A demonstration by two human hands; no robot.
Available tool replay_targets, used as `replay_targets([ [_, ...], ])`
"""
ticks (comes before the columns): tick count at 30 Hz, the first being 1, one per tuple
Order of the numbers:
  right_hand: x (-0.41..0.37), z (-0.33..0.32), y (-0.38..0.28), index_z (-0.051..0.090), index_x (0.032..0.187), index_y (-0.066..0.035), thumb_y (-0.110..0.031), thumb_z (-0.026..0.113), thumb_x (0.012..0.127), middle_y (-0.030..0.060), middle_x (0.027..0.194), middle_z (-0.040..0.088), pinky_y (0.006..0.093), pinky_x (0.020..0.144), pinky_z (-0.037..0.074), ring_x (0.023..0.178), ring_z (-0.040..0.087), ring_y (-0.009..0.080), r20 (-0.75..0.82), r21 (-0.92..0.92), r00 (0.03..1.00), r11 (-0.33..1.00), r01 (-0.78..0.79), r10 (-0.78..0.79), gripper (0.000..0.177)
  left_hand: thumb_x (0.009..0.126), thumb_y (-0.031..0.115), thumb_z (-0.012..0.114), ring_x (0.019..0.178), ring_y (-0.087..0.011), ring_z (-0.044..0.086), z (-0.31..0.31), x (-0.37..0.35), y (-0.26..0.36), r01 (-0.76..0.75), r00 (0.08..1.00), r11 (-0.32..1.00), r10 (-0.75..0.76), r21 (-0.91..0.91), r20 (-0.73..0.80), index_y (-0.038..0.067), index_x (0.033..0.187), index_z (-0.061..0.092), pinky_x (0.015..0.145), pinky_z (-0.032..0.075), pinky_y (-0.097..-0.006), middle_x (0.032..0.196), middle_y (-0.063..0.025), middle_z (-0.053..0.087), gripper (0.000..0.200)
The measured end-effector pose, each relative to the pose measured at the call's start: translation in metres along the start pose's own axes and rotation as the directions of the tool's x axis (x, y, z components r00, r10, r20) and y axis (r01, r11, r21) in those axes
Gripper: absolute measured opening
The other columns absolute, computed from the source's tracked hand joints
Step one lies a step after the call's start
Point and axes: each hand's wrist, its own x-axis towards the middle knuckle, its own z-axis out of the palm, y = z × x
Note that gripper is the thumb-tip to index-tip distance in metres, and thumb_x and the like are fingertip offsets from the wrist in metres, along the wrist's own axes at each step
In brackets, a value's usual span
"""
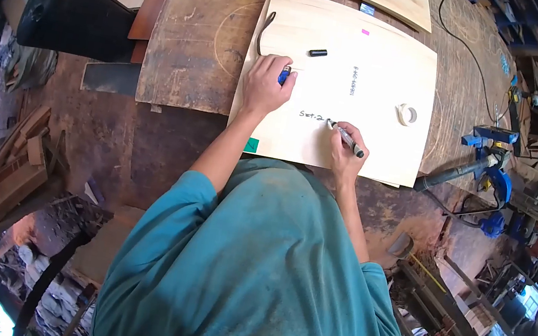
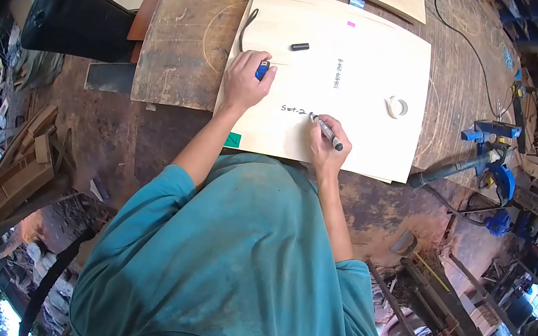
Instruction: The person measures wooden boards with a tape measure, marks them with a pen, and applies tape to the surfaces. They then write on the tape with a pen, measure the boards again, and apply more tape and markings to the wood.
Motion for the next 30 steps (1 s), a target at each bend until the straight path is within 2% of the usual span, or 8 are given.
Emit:
replay_targets([
  [3,0.0,0.0,0.001,0.075,0.109,0.002,-0.012,0.074,0.094,-0.001,0.076,0.066,0.022,0.063,0.047,0.065,0.054,0.0049,-0.005,-0.016,0.999,0.999,0.044,-0.044,0.02,0.084,0.018,0.078,0.098,-0.0311,0.068,0.001,0.0,0.0,-0.008,1.0,1.0,0.008,0.001,-0.006,0.011,0.104,0.071,0.082,0.057,-0.0444,0.101,-0.0068,0.072,0.022],
  [6,0.0,0.0,-0.002,0.075,0.109,0.001,-0.012,0.074,0.093,-0.0004,0.076,0.066,0.0224,0.065,0.048,0.067,0.056,0.0054,0.014,0.017,0.999,0.999,-0.043,0.043,0.02,0.084,0.018,0.078,0.097,-0.031,0.068,0.0,0.0,0.001,-0.001,1.0,1.0,0.001,0.007,-0.002,0.011,0.104,0.071,0.081,0.057,-0.0443,0.101,-0.0068,0.072,0.022],
  [8,0.001,0.001,0.003,0.075,0.109,0.001,-0.011,0.074,0.093,0.0002,0.077,0.067,0.0229,0.067,0.049,0.069,0.057,0.0059,0.007,-0.014,1.0,1.0,0.006,-0.006,0.02,0.085,0.018,0.078,0.097,-0.0309,0.069,0.0,0.0,0.002,0.004,1.0,1.0,-0.004,0.005,0.006,0.011,0.104,0.071,0.081,0.057,-0.0443,0.101,-0.0067,0.072,0.021],
  [12,0.001,0.002,0.004,0.075,0.109,0.001,-0.011,0.074,0.093,0.0007,0.077,0.067,0.0232,0.068,0.049,0.07,0.058,0.006,0.012,-0.015,1.0,1.0,-0.024,0.024,0.02,0.085,0.018,0.078,0.096,-0.0309,0.069,0.0,0.0,0.0,-0.016,1.0,1.0,0.016,0.005,0.001,0.011,0.104,0.071,0.081,0.056,-0.0444,0.101,-0.0066,0.072,0.021],
  [14,0.0,0.003,0.001,0.075,0.109,0.001,-0.011,0.074,0.093,0.0006,0.078,0.067,0.0234,0.068,0.05,0.07,0.058,0.0061,0.005,-0.039,0.999,0.999,0.037,-0.037,0.019,0.084,0.018,0.078,0.096,-0.0309,0.068,0.001,0.0,0.001,-0.01,1.0,1.0,0.01,-0.006,-0.009,0.011,0.103,0.071,0.081,0.056,-0.0444,0.101,-0.0068,0.072,0.022],
  [21,0.0,-0.005,0.001,0.075,0.109,0.001,-0.01,0.075,0.093,0.0018,0.08,0.069,0.0237,0.069,0.051,0.072,0.059,0.0066,-0.005,0.007,1.0,1.0,-0.022,0.022,0.019,0.084,0.017,0.078,0.096,-0.0312,0.068,0.001,0.0,0.0,-0.028,1.0,1.0,0.028,-0.004,-0.009,0.01,0.103,0.071,0.081,0.056,-0.0442,0.101,-0.0074,0.072,0.022],
  [23,-0.001,-0.003,0.002,0.076,0.108,0.001,-0.01,0.075,0.093,0.0024,0.08,0.069,0.0234,0.068,0.05,0.071,0.059,0.0065,-0.014,-0.062,0.998,0.996,0.067,-0.068,0.019,0.084,0.017,0.078,0.096,-0.0311,0.068,0.0,0.0,0.002,-0.014,1.0,1.0,0.014,-0.003,0.004,0.011,0.103,0.071,0.082,0.056,-0.0441,0.101,-0.0075,0.072,0.022],
  [30,-0.004,0.0,-0.003,0.076,0.109,0.001,-0.011,0.075,0.093,0.0031,0.081,0.07,0.0236,0.069,0.051,0.071,0.06,0.0071,-0.006,-0.019,0.999,0.999,0.035,-0.035,0.02,0.084,0.017,0.078,0.097,-0.0308,0.069,0.0,0.0,0.003,0.0,1.0,1.0,0.0,0.012,0.012,0.01,0.103,0.071,0.083,0.056,-0.0439,0.102,-0.0072,0.072,0.022],
])
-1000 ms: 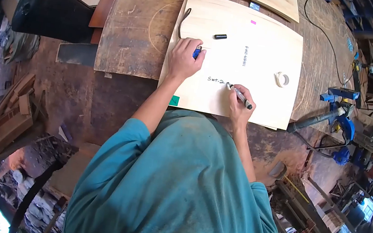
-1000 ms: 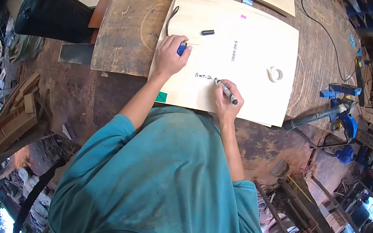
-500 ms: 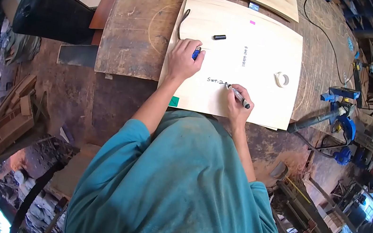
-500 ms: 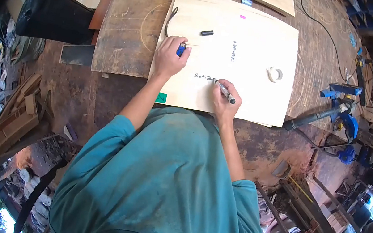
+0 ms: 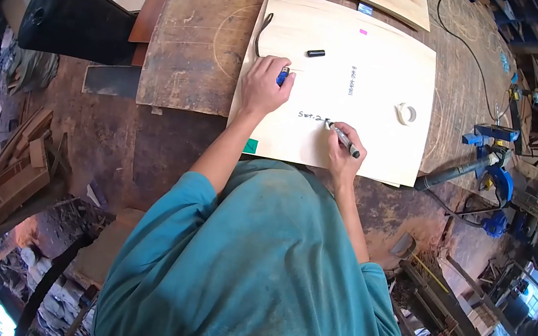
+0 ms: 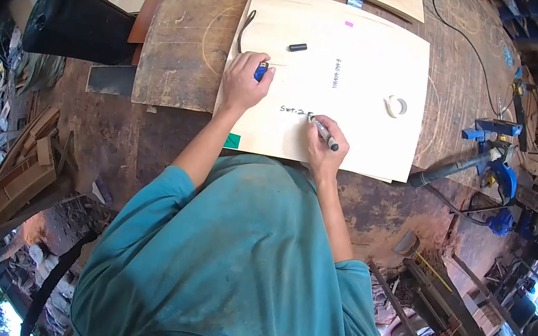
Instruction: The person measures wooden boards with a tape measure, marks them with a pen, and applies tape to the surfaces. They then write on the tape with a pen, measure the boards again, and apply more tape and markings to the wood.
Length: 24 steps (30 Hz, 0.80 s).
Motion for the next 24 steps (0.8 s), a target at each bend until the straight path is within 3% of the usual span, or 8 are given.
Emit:
replay_targets([
  [3,0.0,-0.001,-0.004,0.076,0.108,0.001,-0.011,0.075,0.092,0.0034,0.081,0.071,0.0243,0.07,0.052,0.071,0.061,0.0078,0.017,-0.015,0.999,0.999,-0.042,0.043,0.02,0.084,0.017,0.078,0.097,-0.0307,0.069,0.001,0.0,-0.002,-0.003,1.0,1.0,0.003,-0.005,-0.006,0.01,0.104,0.071,0.083,0.056,-0.0437,0.102,-0.007,0.072,0.022],
  [20,-0.004,-0.001,0.006,0.076,0.106,-0.001,-0.01,0.074,0.091,0.0079,0.08,0.072,0.0264,0.069,0.053,0.07,0.064,0.0109,0.002,-0.112,0.999,0.993,0.035,-0.035,0.018,0.084,0.017,0.078,0.096,-0.0308,0.068,0.0,0.001,0.0,-0.011,1.0,1.0,0.011,-0.005,-0.01,0.011,0.103,0.07,0.081,0.057,-0.0437,0.101,-0.0068,0.072,0.021],
  [24,-0.005,-0.002,0.005,0.075,0.107,0.0,-0.009,0.073,0.092,0.0037,0.077,0.069,0.0253,0.067,0.051,0.069,0.061,0.0087,0.015,-0.147,0.995,0.984,0.101,-0.1,0.018,0.084,0.017,0.078,0.096,-0.0308,0.068,0.0,0.0,-0.001,-0.023,1.0,1.0,0.023,-0.01,-0.014,0.011,0.103,0.07,0.081,0.056,-0.0437,0.101,-0.0068,0.072,0.021],
])
